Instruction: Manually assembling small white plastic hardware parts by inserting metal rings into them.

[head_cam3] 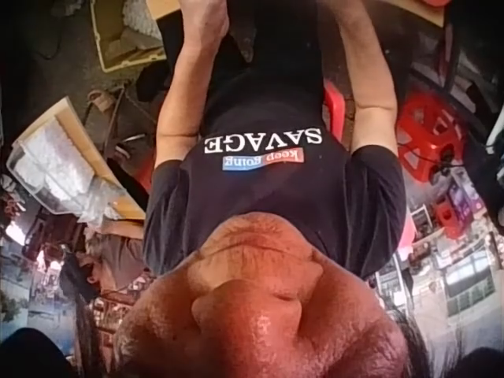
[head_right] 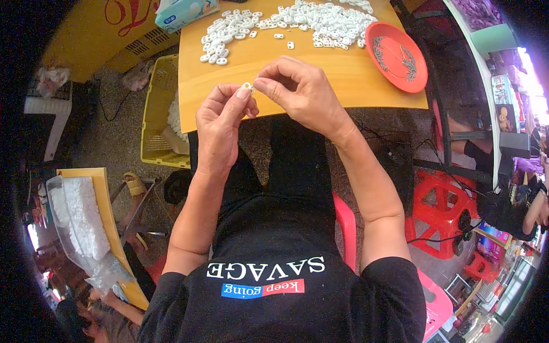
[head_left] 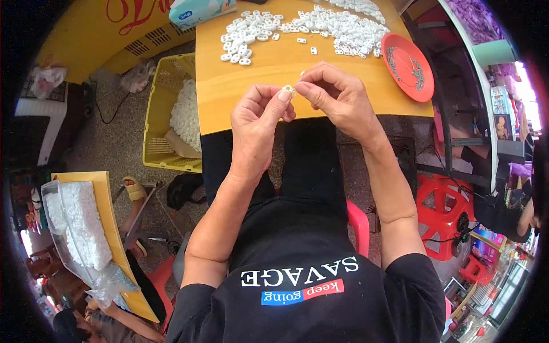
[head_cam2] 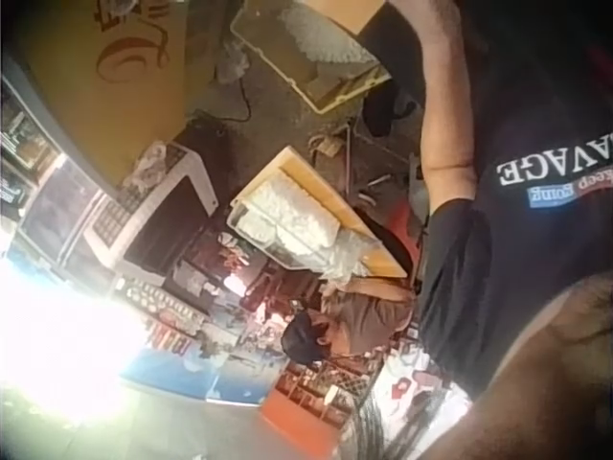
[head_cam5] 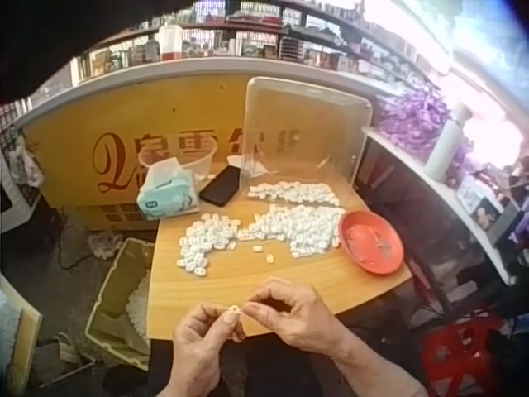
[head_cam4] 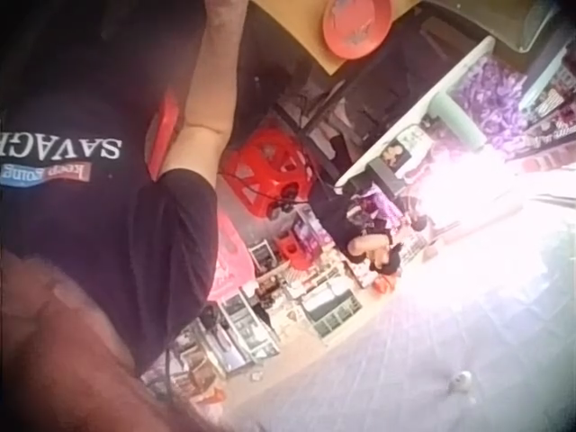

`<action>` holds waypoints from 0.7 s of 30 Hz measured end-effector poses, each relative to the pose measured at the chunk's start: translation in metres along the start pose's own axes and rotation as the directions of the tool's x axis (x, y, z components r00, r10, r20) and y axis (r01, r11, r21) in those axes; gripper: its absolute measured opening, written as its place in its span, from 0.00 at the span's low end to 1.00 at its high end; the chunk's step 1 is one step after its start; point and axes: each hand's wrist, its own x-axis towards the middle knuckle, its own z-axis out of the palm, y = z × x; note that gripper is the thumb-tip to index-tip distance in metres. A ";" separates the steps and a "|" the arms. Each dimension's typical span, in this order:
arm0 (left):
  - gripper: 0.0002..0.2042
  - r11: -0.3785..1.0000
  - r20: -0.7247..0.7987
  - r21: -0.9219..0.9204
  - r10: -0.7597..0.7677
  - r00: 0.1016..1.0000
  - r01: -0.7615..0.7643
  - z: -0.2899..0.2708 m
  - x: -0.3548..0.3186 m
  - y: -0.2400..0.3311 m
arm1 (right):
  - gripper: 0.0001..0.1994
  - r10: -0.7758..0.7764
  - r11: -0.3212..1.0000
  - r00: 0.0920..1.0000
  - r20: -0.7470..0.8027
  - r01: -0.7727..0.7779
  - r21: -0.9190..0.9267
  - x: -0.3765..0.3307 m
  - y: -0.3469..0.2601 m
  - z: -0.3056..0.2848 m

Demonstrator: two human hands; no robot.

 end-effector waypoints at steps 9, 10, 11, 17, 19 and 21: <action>0.06 0.981 0.011 0.184 0.062 0.998 -0.063 -0.004 -0.002 -0.009 | 0.11 0.384 0.816 0.910 0.156 -0.414 0.403 -0.006 0.000 0.004; 0.06 0.982 0.002 0.183 0.044 0.999 -0.043 -0.006 -0.002 -0.013 | 0.11 0.407 0.797 0.896 0.178 -0.444 0.410 -0.007 0.004 0.006; 0.06 0.983 -0.006 0.181 0.025 1.000 -0.024 -0.008 -0.001 -0.016 | 0.11 0.429 0.777 0.881 0.200 -0.473 0.415 -0.008 0.008 0.007; 0.07 0.987 -0.020 0.162 0.009 1.000 -0.005 -0.022 0.000 -0.018 | 0.12 0.522 0.795 0.838 0.160 -0.546 0.264 -0.002 0.029 -0.013; 0.07 0.989 -0.035 0.149 0.002 0.999 0.004 -0.025 0.001 -0.015 | 0.09 0.341 0.935 0.939 -0.042 -0.344 -0.085 0.004 0.040 -0.019; 0.07 0.991 -0.072 0.131 0.008 0.997 0.001 -0.028 0.002 -0.012 | 0.07 0.068 0.880 0.986 -0.153 -0.132 -0.457 0.008 0.047 -0.020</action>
